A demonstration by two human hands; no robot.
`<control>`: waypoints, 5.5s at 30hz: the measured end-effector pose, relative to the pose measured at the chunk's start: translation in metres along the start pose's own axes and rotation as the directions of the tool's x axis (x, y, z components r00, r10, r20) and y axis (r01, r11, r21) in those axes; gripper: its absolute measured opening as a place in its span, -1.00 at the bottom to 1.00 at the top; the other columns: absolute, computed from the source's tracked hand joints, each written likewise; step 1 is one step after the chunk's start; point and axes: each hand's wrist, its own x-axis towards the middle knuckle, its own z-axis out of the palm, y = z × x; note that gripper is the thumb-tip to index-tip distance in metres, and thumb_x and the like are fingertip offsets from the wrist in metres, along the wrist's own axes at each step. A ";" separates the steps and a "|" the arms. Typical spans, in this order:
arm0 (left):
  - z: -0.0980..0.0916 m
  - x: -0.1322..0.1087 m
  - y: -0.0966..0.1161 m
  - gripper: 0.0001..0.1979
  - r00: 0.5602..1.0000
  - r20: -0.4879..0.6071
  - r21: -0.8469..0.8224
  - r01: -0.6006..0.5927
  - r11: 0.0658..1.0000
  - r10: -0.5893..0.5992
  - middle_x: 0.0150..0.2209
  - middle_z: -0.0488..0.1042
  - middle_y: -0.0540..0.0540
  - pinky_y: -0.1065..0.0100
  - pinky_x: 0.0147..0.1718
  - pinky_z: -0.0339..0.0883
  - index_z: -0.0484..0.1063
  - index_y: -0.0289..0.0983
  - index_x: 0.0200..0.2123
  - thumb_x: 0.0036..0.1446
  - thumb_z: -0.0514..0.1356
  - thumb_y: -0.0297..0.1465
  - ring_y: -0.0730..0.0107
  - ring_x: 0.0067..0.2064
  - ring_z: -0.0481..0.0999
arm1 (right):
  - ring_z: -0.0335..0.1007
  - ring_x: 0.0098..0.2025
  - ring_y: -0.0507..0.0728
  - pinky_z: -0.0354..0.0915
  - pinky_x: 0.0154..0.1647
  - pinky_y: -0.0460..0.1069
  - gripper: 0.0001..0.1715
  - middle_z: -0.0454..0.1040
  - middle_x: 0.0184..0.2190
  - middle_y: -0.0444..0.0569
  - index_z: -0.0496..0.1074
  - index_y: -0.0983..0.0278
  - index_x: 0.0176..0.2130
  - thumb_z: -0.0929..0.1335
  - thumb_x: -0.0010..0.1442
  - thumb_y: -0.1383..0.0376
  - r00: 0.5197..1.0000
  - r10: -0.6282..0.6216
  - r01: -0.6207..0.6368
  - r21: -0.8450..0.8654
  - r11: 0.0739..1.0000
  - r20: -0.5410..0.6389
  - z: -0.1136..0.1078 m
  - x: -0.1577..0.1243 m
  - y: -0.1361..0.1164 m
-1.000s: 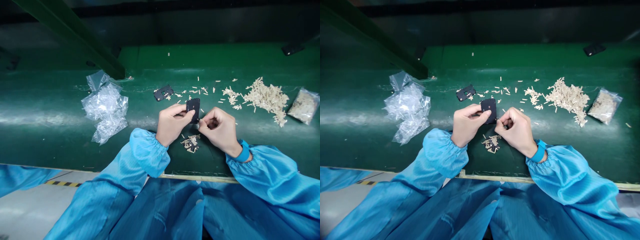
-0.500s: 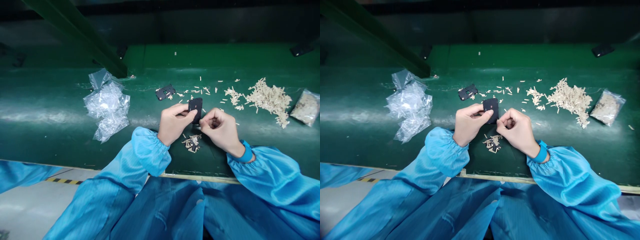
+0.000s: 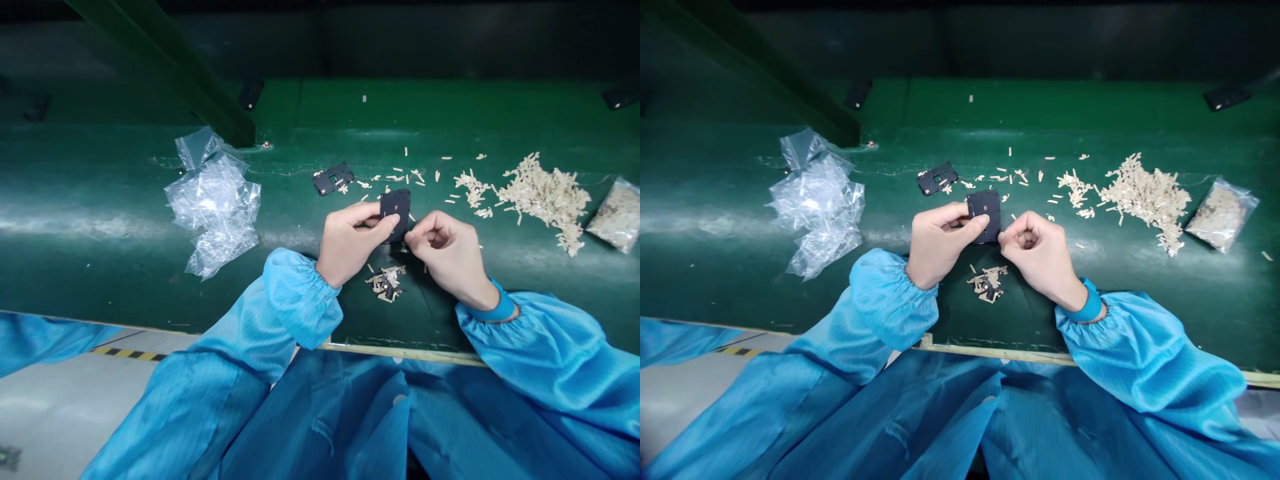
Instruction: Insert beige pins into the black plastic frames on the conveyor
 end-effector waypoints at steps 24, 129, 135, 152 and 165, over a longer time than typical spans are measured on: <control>-0.001 0.000 0.000 -0.91 0.999 0.005 -0.025 0.049 0.999 -0.048 -0.40 0.59 -0.01 0.43 -0.39 0.44 0.66 -0.26 -0.36 0.08 0.38 -0.35 0.45 -0.38 0.53 | 0.22 -0.56 -0.01 0.13 -0.57 -0.08 -0.72 0.43 -0.58 -0.15 0.41 0.22 -0.46 0.54 0.09 0.20 1.000 0.018 -0.018 -0.064 0.998 0.001 -0.002 0.000 0.000; 0.006 -0.008 -0.005 -0.81 0.965 0.171 -0.419 0.256 0.871 -0.201 -0.39 0.61 0.01 0.47 -0.39 0.56 0.62 -0.26 -0.28 0.07 0.45 -0.29 0.52 -0.43 0.58 | 0.30 -0.50 -0.02 0.21 -0.42 -0.10 -0.69 0.44 -0.47 -0.16 0.36 0.23 -0.37 0.49 0.24 0.15 0.899 0.099 -0.357 0.585 0.728 0.427 -0.005 0.000 0.000; 0.004 -0.006 -0.003 -0.67 0.946 0.188 -0.453 0.322 0.831 -0.264 -0.28 0.62 0.00 0.44 -0.35 0.61 0.50 -0.26 -0.20 0.01 0.48 -0.29 0.47 -0.33 0.63 | 0.28 -0.54 -0.02 0.21 -0.47 -0.10 -0.59 0.39 -0.57 -0.17 0.40 0.25 -0.41 0.45 0.27 0.01 0.944 0.165 -0.301 0.538 0.788 0.287 -0.005 0.005 0.002; -0.001 -0.001 -0.004 -0.59 0.965 0.032 -0.366 0.252 0.896 -0.259 -0.32 0.53 0.04 0.47 -0.36 0.62 0.31 -0.25 -0.27 -0.02 0.49 -0.31 0.48 -0.31 0.62 | 0.21 -0.57 -0.06 0.06 -0.54 -0.06 -0.70 0.42 -0.48 -0.14 0.47 0.30 -0.40 0.42 0.30 0.17 0.922 0.170 -0.342 0.529 0.777 0.347 -0.013 0.009 -0.002; 0.007 -0.008 0.002 -0.53 0.946 0.006 -0.418 0.297 0.858 -0.324 -0.37 0.53 0.07 0.52 -0.42 0.59 0.26 -0.25 -0.31 -0.07 0.51 -0.28 0.54 -0.38 0.61 | 0.19 -0.55 -0.05 0.05 -0.49 -0.07 -0.79 0.40 -0.53 -0.18 0.39 0.27 -0.41 0.46 0.19 0.28 0.924 0.162 -0.348 0.585 0.733 0.347 -0.009 0.006 -0.002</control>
